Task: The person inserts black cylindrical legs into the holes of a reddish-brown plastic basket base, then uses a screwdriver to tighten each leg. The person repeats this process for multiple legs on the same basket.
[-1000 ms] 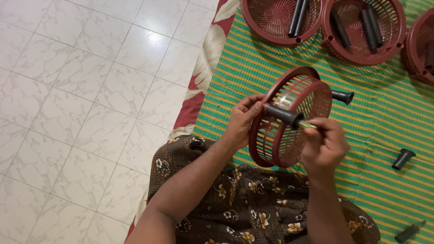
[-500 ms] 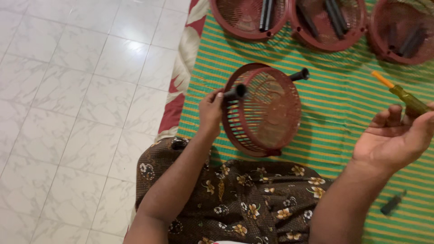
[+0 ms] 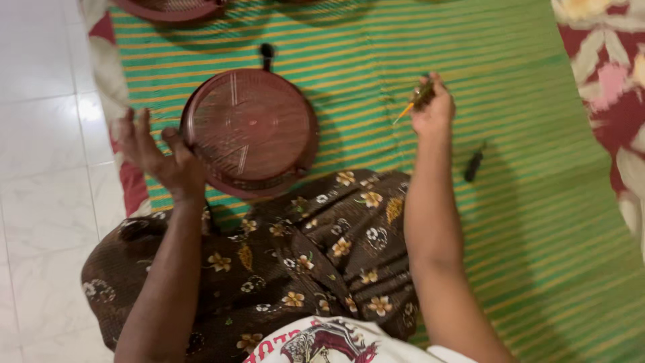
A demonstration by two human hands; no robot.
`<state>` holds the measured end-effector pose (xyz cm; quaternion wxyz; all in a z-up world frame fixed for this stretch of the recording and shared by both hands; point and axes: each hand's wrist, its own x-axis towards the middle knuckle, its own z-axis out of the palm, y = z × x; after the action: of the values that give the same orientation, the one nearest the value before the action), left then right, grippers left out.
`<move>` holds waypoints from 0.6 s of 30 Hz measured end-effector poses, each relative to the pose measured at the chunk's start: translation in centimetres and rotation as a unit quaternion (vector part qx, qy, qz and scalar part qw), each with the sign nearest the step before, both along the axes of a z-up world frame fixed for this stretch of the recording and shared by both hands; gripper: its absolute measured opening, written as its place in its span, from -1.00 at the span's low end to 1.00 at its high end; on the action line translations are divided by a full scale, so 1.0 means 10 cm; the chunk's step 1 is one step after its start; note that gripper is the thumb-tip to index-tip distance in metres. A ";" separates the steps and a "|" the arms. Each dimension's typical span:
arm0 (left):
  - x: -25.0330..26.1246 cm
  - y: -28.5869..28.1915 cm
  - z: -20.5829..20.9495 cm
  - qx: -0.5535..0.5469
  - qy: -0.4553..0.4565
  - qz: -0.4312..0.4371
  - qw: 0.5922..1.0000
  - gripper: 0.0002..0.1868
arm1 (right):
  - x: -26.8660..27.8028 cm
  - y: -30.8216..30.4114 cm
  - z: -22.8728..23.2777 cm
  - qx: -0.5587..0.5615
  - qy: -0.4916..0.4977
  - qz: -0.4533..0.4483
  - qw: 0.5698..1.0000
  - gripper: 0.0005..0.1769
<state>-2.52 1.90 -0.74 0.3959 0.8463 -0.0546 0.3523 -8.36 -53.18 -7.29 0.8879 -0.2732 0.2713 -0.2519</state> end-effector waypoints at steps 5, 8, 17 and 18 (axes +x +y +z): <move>-0.23 -0.47 0.00 -0.140 -0.014 -0.213 0.967 -0.61 | -0.07 -0.14 -0.49 0.003 0.187 -0.093 0.978 -0.71; -0.41 -0.85 -0.10 -0.045 0.003 -0.255 0.966 -0.66 | -0.08 -0.05 -0.47 0.031 0.282 -0.153 0.946 -0.78; -0.72 -1.29 -0.03 -0.041 0.122 -0.392 0.911 -0.68 | 0.10 -0.24 -0.79 -0.349 0.282 -0.251 0.858 -0.76; -0.72 -1.23 0.02 0.002 0.092 -0.373 0.923 -0.67 | 0.06 -0.23 -0.80 -0.391 0.346 -0.205 0.828 -0.74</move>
<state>-9.68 -10.44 -0.52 0.5001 0.7944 -0.3300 0.0996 -7.72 -55.46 -15.25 0.4824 -0.6053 0.4893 -0.4018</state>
